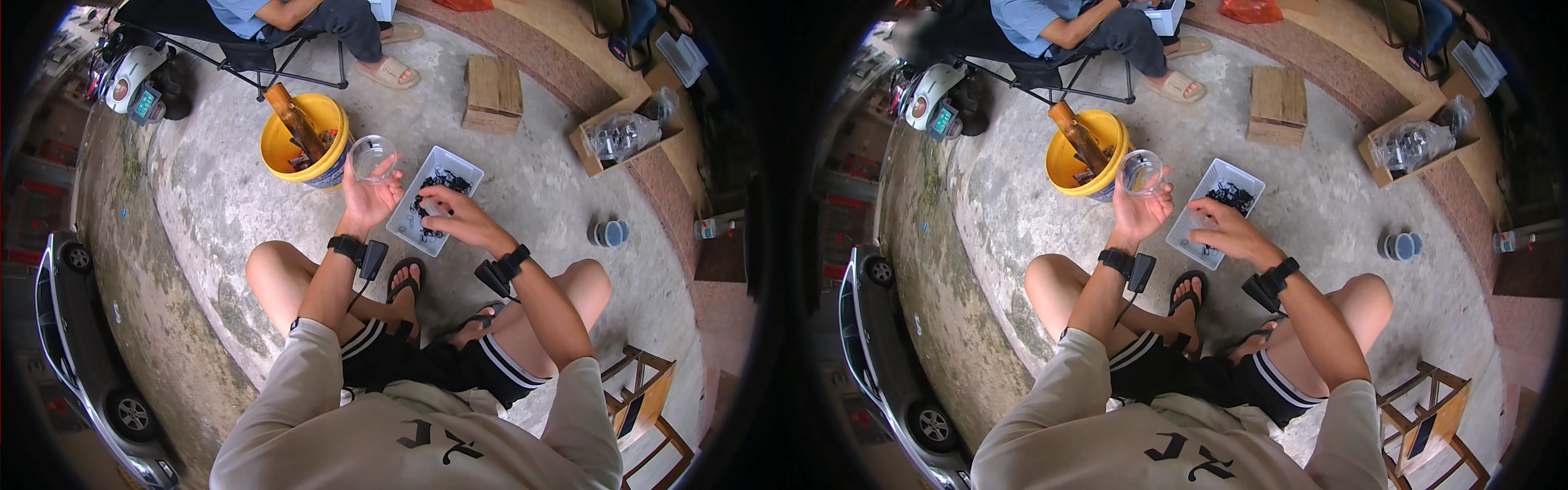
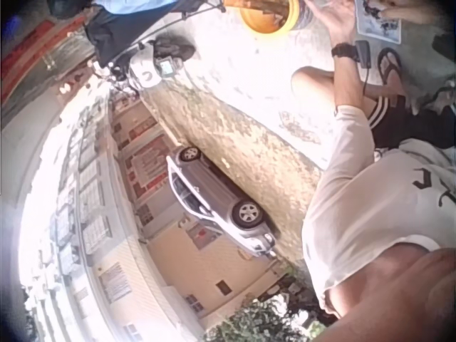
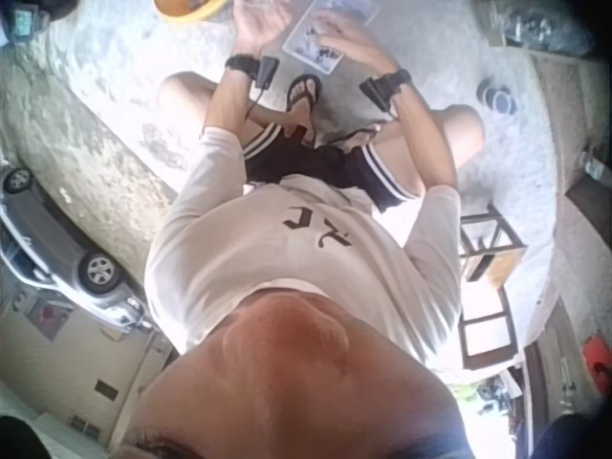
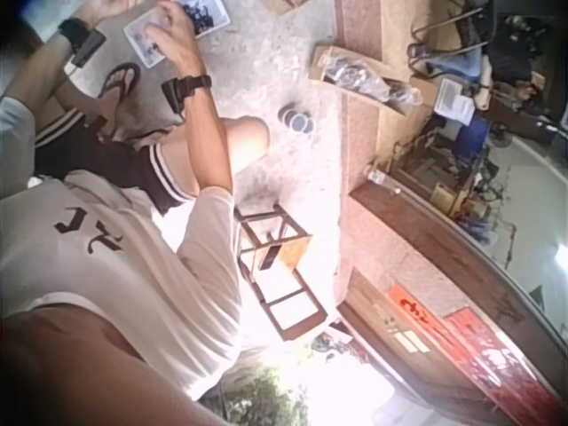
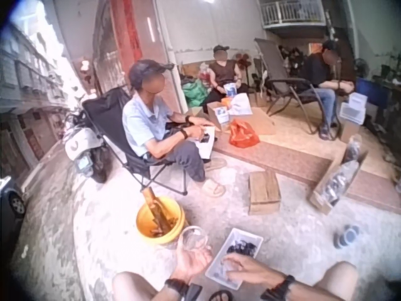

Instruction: The person is seen assembling small fishing gear components, possibly tying hooks or lures.

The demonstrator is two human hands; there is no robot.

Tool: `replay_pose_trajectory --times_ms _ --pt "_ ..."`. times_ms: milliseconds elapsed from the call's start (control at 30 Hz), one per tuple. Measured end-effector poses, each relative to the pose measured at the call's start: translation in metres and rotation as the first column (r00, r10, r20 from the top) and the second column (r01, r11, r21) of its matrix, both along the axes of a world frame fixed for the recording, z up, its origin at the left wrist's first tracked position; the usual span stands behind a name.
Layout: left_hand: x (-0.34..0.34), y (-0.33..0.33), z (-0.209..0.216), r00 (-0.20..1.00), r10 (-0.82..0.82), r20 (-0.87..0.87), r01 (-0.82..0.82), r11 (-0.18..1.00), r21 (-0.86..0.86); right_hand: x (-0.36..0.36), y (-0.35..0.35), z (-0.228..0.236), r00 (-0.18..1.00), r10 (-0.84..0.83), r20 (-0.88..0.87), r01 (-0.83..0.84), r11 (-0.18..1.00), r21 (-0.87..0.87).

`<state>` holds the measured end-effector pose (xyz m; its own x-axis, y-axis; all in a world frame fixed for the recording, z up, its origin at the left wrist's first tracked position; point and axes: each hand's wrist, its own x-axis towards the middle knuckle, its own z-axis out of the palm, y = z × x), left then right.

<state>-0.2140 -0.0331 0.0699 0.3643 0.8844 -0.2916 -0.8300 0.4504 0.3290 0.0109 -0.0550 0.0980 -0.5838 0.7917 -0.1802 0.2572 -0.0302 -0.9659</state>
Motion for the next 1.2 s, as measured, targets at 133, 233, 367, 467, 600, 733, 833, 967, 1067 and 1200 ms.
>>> replay_pose_trajectory --times_ms 133,233,367,467,600,733,833,967,1067,1200 --pt "0.001 -0.002 -0.007 0.999 -0.039 -0.023 0.038 0.999 -0.029 -0.005 0.007 -0.029 0.995 0.015 0.099 -0.006 0.996 -0.087" --pt "-0.001 -0.003 -0.013 0.996 -0.054 -0.070 0.049 0.996 -0.072 -0.009 0.017 -0.046 0.992 0.083 0.096 -0.054 0.962 -0.267" --pt "-0.002 -0.005 -0.018 0.992 -0.053 -0.115 0.043 0.995 -0.087 -0.005 0.026 -0.050 0.997 -0.004 0.076 0.029 0.945 -0.327" --pt "-0.001 -0.005 -0.020 0.987 -0.059 -0.152 0.042 0.993 -0.111 -0.001 0.030 -0.042 0.999 -0.003 0.054 0.023 0.931 -0.364" --pt "0.000 -0.003 -0.022 0.973 -0.079 -0.218 0.045 0.987 -0.154 -0.001 0.031 -0.024 0.991 -0.124 0.041 0.131 0.964 -0.233" --pt "0.005 -0.003 -0.023 0.919 -0.186 -0.346 0.130 0.975 -0.180 -0.002 0.028 -0.001 0.997 -0.042 0.061 0.018 0.935 0.354" --pt "0.016 -0.006 -0.026 0.870 -0.285 -0.403 0.245 0.958 -0.147 0.000 0.021 0.013 0.951 0.026 0.308 -0.135 0.932 0.338" --pt "0.025 -0.011 -0.029 0.824 -0.320 -0.468 0.292 0.947 -0.134 0.000 0.018 0.020 0.916 -0.011 0.402 -0.122 0.945 0.303" --pt "0.026 -0.012 -0.031 0.808 -0.328 -0.489 0.317 0.942 -0.109 0.001 0.018 0.020 0.908 -0.011 0.420 -0.128 0.945 0.300" --pt "0.027 -0.013 -0.032 0.840 -0.373 -0.394 0.362 0.926 -0.106 0.005 0.018 0.020 0.880 -0.019 0.474 -0.150 0.936 0.317"
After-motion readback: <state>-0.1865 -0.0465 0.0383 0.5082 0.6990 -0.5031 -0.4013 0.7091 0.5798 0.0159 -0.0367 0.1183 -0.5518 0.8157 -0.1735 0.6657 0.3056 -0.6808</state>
